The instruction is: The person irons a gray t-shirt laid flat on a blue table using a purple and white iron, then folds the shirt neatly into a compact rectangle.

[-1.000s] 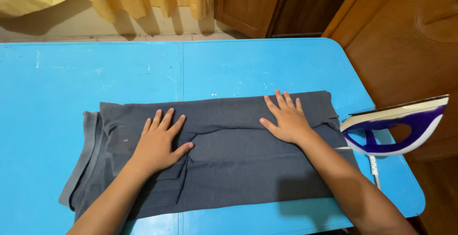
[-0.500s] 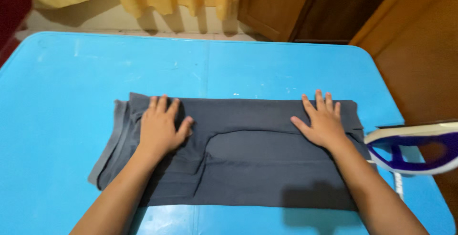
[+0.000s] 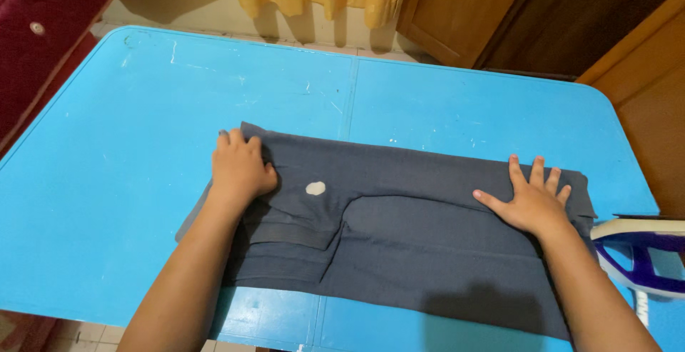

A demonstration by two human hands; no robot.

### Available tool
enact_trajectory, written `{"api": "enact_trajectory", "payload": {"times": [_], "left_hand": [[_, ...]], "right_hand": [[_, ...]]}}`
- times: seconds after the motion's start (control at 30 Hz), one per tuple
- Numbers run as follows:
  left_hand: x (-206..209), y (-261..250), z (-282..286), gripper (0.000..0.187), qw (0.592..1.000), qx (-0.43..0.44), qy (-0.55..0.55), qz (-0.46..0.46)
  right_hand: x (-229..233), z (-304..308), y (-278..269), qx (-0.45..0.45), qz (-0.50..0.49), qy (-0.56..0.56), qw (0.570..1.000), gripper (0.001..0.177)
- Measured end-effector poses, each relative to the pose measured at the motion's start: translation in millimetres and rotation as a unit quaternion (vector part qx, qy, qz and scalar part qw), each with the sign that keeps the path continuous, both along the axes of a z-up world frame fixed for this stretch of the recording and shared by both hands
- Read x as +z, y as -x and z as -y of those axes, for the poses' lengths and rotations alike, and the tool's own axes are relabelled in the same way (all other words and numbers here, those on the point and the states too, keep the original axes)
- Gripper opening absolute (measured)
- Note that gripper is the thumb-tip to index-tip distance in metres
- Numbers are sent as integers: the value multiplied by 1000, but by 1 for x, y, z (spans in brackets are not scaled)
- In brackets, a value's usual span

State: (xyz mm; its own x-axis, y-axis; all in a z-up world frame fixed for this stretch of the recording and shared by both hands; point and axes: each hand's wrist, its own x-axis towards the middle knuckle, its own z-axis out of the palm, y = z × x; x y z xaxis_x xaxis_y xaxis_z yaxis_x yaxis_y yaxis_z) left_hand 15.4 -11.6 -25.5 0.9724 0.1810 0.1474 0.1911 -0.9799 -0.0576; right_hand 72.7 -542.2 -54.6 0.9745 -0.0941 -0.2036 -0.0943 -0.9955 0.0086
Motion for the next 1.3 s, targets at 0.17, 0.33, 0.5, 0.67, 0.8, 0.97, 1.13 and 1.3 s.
{"api": "enact_trajectory", "payload": {"times": [0.17, 0.33, 0.5, 0.67, 0.8, 0.97, 1.13, 1.3], "left_hand": [[-29, -13, -9, 64, 988, -134, 58, 54], [-47, -22, -14, 70, 991, -113, 70, 0], [-41, -21, -10, 84, 993, -115, 39, -6], [-49, -24, -14, 94, 981, -170, 89, 30], [-48, -29, -20, 96, 984, -157, 82, 26], [-49, -29, -22, 98, 985, -146, 92, 15], [-30, -29, -1, 88, 989, -142, 30, -15], [-17, -23, 71, 71, 967, -231, 97, -54]], "right_hand": [[-4, 3, -3, -48, 16, -28, 998, 103], [-2, 6, -4, -84, 4, -29, 996, 106], [-12, 10, -5, -7, 111, 53, 992, 108], [-3, 0, 6, 8, 39, -29, 999, 110], [8, 4, 3, -23, 26, -11, 999, 115], [1, 11, 1, -34, 53, -35, 997, 110], [6, 2, 6, 21, 120, -36, 992, 92], [10, -51, 12, 196, 199, -133, 951, 76]]}}
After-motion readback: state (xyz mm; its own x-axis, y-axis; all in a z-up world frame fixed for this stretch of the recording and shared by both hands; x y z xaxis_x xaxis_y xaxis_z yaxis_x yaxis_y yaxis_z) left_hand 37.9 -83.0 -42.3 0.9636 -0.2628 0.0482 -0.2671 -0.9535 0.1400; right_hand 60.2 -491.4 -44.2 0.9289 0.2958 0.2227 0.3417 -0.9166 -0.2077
